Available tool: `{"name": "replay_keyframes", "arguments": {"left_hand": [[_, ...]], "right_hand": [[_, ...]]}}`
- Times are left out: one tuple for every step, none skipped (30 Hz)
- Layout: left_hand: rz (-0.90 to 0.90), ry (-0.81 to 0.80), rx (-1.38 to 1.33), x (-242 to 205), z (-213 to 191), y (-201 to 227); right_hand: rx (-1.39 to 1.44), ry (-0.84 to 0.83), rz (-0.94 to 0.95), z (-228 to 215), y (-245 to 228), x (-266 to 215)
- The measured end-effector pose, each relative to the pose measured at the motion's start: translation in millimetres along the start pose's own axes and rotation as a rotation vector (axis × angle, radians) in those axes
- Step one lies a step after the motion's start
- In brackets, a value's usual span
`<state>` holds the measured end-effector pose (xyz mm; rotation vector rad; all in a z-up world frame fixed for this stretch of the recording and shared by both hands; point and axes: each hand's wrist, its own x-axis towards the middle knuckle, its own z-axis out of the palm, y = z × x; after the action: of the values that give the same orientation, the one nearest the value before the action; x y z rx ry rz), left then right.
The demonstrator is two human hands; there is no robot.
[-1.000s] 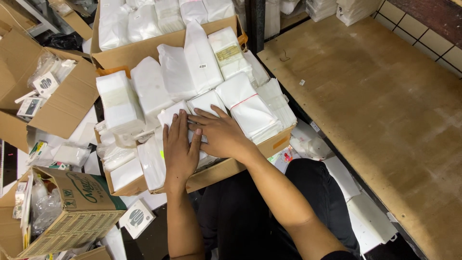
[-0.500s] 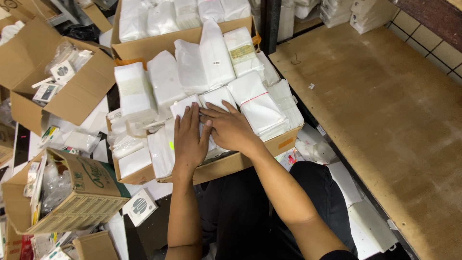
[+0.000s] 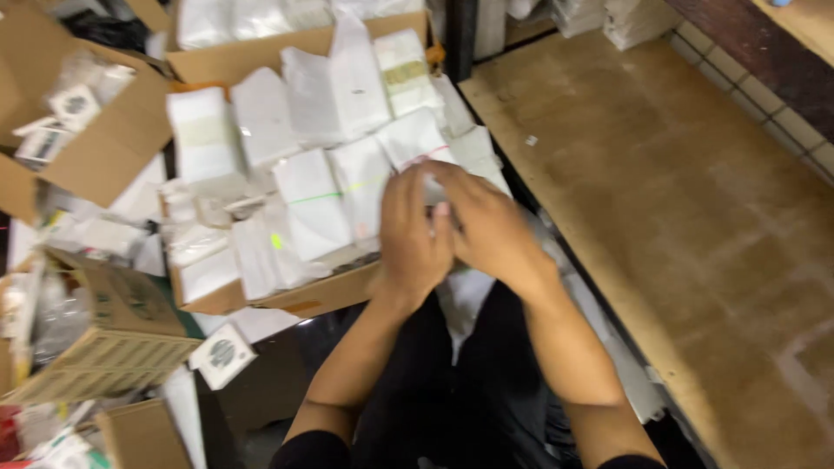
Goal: The person sits on the floor and repeatedly picks up white wrapped packages from a cardboard box, secures them with rubber bands, and places them on a nearby wooden surface. The person continues this process, moving multiple packages from the box to the surface.
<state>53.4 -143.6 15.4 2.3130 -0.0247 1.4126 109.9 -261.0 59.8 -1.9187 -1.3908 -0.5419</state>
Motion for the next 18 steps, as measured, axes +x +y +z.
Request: {"name": "replay_keyframes", "arguments": {"left_hand": [[-0.010, -0.001, -0.017, -8.4, 25.4, 5.2], [-0.006, -0.008, -0.128, -17.3, 52.4, 11.5], [-0.001, -0.012, -0.239, -25.6, 79.8, 17.3], [-0.022, -0.008, -0.253, -32.5, 104.8, 24.1], [-0.001, -0.047, -0.158, -38.6, 130.0, 30.3], [0.016, -0.085, -0.056, -43.0, 154.6, 34.2], [-0.007, -0.081, -0.064, -43.8, 180.7, 41.6], [0.003, -0.099, -0.148, -43.2, 206.9, 46.6], [0.014, -0.115, -0.233, -42.0, 233.3, 50.7], [-0.007, -0.109, -0.233, -40.5, 258.0, 46.7], [-0.116, -0.229, -0.334, -38.5, 283.1, 41.9], [-0.221, -0.347, -0.435, -36.0, 309.1, 35.1], [-0.238, -0.339, -0.436, -37.4, 329.8, 24.5], [-0.339, -0.421, -0.493, -35.1, 352.1, 11.2], [-0.438, -0.502, -0.551, -32.6, 374.8, -2.2], [-0.443, -0.502, -0.554, -25.3, 378.2, -6.2], [-0.485, -0.462, -0.564, -18.2, 381.5, -10.0], [-0.525, -0.426, -0.571, -11.9, 383.3, -14.7]], "right_hand": [[-0.012, -0.013, 0.009, -9.0, 14.7, -14.0], [0.012, -0.043, 0.126, -19.0, 30.4, -27.9], [0.035, -0.073, 0.244, -28.5, 46.6, -40.8], [0.024, -0.094, 0.251, -32.3, 64.3, -52.9], [-0.004, -0.091, 0.345, -35.8, 82.5, -64.0], [-0.028, -0.090, 0.434, -37.7, 101.8, -72.1], [-0.036, -0.114, 0.435, -30.0, 137.4, -92.6], [0.089, -0.098, 0.519, -21.2, 174.4, -111.9], [0.213, -0.082, 0.603, -12.4, 211.8, -130.8], [0.211, -0.104, 0.603, -6.0, 245.7, -143.5], [0.218, -0.039, 0.608, 0.5, 280.2, -155.7], [0.228, 0.028, 0.610, 8.4, 316.2, -167.3], [0.227, 0.010, 0.609, 11.2, 338.5, -165.1], [0.234, 0.024, 0.627, 15.0, 363.2, -159.4], [0.240, 0.038, 0.646, 18.8, 388.4, -153.3], [0.239, 0.033, 0.648, 28.0, 412.6, -140.5], [0.144, 0.036, 0.816, 37.2, 436.7, -128.0], [0.049, 0.042, 0.986, 48.0, 459.2, -116.4]]}}
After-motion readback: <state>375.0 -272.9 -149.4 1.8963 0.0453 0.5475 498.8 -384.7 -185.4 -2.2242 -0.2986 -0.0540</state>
